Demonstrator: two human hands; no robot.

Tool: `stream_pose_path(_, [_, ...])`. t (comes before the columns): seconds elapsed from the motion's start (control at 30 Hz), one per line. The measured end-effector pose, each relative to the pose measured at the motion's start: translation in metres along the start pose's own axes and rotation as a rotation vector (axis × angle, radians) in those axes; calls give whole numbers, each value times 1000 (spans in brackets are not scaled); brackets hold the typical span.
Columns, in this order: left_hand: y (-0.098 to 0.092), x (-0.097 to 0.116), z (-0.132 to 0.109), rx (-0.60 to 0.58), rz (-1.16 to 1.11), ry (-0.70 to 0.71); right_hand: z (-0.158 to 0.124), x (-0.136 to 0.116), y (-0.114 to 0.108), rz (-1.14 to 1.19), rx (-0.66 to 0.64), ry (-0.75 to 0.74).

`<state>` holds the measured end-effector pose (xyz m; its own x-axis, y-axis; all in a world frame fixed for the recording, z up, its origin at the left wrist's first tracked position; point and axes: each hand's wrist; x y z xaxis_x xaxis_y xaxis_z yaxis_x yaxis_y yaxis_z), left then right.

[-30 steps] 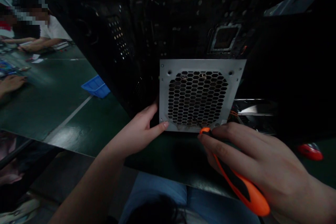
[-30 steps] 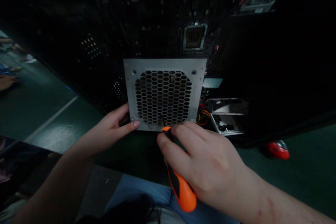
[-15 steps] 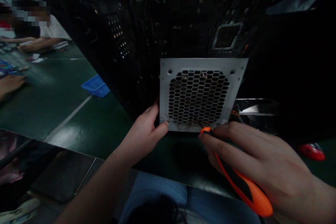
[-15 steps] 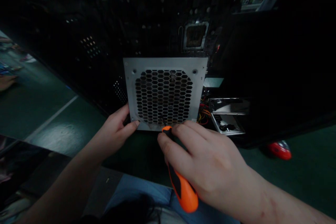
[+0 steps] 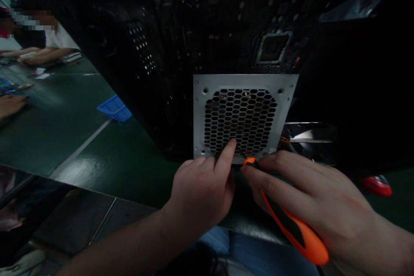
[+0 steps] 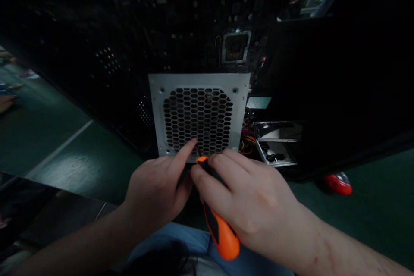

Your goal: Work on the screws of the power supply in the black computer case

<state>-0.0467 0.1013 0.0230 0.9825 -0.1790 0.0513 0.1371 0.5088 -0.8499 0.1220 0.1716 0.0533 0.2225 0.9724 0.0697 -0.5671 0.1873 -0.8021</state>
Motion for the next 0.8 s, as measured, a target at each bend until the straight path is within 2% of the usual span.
stream_pose_path(0.1, [-2,3,6,-40,52,-41,1,-1,0,14,-23,6])
stream_pose_path(0.27, [-9,7,12,-34,104,-86,1,-1,0,26,-8,4])
stream_pose_path(0.43, [-14,17,14,-42,254,2,2,0,2,27,21,1])
stream_pose_path(0.5, [-17,16,14,-46,212,14,3,-1,2,35,30,10])
stream_pose_path(0.6, [-22,2,9,74,39,-35,4,-3,0,32,17,21])
stream_pose_path(0.7, [-25,-17,-3,234,-63,-156,5,-3,-1,32,8,20])
stream_pose_path(0.8, [-20,-29,-16,235,-153,-227,3,-3,0,27,21,12])
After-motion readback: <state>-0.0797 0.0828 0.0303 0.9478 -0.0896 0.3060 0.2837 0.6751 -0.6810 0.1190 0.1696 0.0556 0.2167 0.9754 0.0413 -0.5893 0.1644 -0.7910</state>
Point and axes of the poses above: each hand's wrist, its own z-axis towards the middle knuckle, its own y-axis out of the palm, x = y × z, and after that the axes turned 3 degrees about x, right-handed
